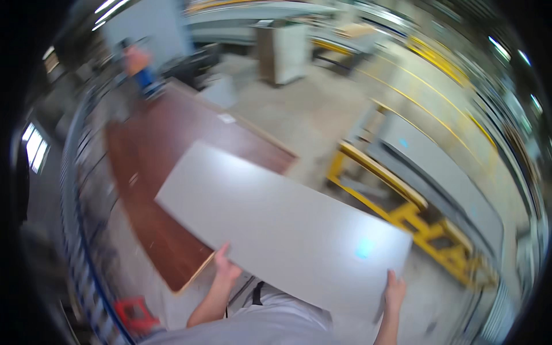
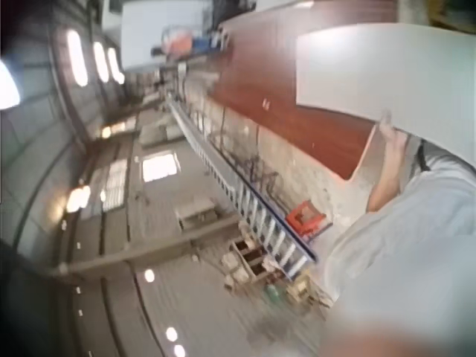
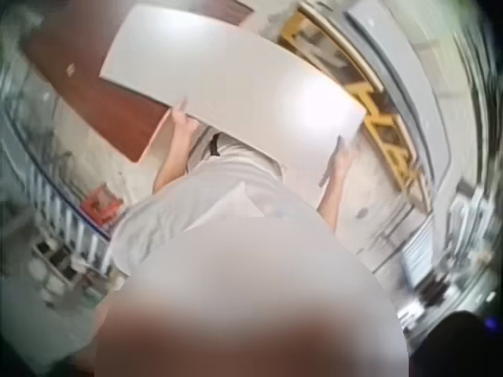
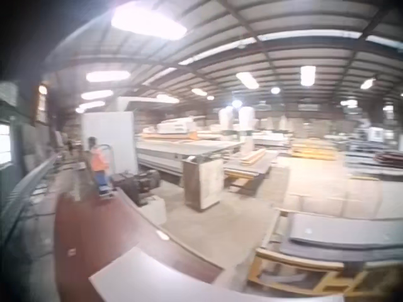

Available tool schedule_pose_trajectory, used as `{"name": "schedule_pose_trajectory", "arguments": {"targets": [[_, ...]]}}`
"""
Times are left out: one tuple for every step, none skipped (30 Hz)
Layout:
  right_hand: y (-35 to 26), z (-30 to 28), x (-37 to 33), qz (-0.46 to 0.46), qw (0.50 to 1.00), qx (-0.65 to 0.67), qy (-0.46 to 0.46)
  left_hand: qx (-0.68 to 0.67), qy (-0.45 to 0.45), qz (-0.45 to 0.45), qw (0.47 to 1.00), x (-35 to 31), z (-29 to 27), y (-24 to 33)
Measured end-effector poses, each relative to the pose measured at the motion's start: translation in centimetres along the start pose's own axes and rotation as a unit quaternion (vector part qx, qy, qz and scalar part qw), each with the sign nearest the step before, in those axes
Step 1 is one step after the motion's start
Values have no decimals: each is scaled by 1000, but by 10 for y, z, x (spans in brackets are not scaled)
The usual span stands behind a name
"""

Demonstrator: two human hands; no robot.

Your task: Moving wood panels from a work table onto a mobile storage rack.

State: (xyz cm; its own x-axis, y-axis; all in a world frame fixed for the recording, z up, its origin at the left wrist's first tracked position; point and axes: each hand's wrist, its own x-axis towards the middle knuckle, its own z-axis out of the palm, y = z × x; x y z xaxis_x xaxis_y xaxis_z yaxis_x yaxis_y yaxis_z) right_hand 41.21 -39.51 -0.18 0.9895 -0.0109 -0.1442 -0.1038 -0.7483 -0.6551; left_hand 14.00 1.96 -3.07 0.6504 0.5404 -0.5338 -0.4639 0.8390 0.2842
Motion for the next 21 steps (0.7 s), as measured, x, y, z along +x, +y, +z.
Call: {"name": "schedule_pose_trajectory", "arguments": {"targets": [[2,-3,-2,7,1000,-5,3,8,-21,18,1000,-3,-11,-2],[-1,-9,-5,12,1000,-10,4,13,-43,38,998,-2,-14,-5],[-5,-14,-12,-23,997,68,33,37,-57,-1,998,3,-13,-10],[-6,-20,-16,-57,988,131,64,14,-83,-4,996,9,-9,-22],[2,-32,-15,-32,987,130,90,-14,-110,5,994,9,-1,-31],[13,-41,-11,-14,981,161,106,-1,-117,-22,993,13,12,-40],[29,-47,-13,1,973,194,122,-8,-140,-49,989,20,27,-47],[45,-50,-16,16,970,197,138,-17,-162,-71,984,26,42,-55],[59,-50,-17,29,960,227,159,-5,-168,-87,982,34,57,-60],[72,-50,-17,41,949,256,179,16,-201,-96,975,42,74,-66],[83,-50,-17,50,945,261,190,35,-233,-100,967,46,89,-76],[95,-49,-17,74,936,273,211,44,-239,-110,964,51,106,-90],[107,-51,-17,98,925,285,232,86,-254,-115,957,55,124,-106],[124,-53,-17,103,921,291,238,128,-267,-115,948,61,138,-121],[144,-56,-19,121,912,287,266,134,-272,-117,946,71,149,-139],[163,-57,-19,139,903,282,293,157,-261,-136,943,84,158,-162],[177,-61,-15,141,901,284,297,178,-248,-154,940,95,167,-188],[191,-70,-13,185,895,258,313,180,-251,-160,938,104,177,-215],[206,-79,-9,229,888,229,327,198,-243,-195,929,113,188,-242],[222,-89,-3,231,885,225,335,215,-234,-232,919,120,201,-272],[238,-99,5,235,889,195,341,211,-236,-242,917,126,213,-304]]}}
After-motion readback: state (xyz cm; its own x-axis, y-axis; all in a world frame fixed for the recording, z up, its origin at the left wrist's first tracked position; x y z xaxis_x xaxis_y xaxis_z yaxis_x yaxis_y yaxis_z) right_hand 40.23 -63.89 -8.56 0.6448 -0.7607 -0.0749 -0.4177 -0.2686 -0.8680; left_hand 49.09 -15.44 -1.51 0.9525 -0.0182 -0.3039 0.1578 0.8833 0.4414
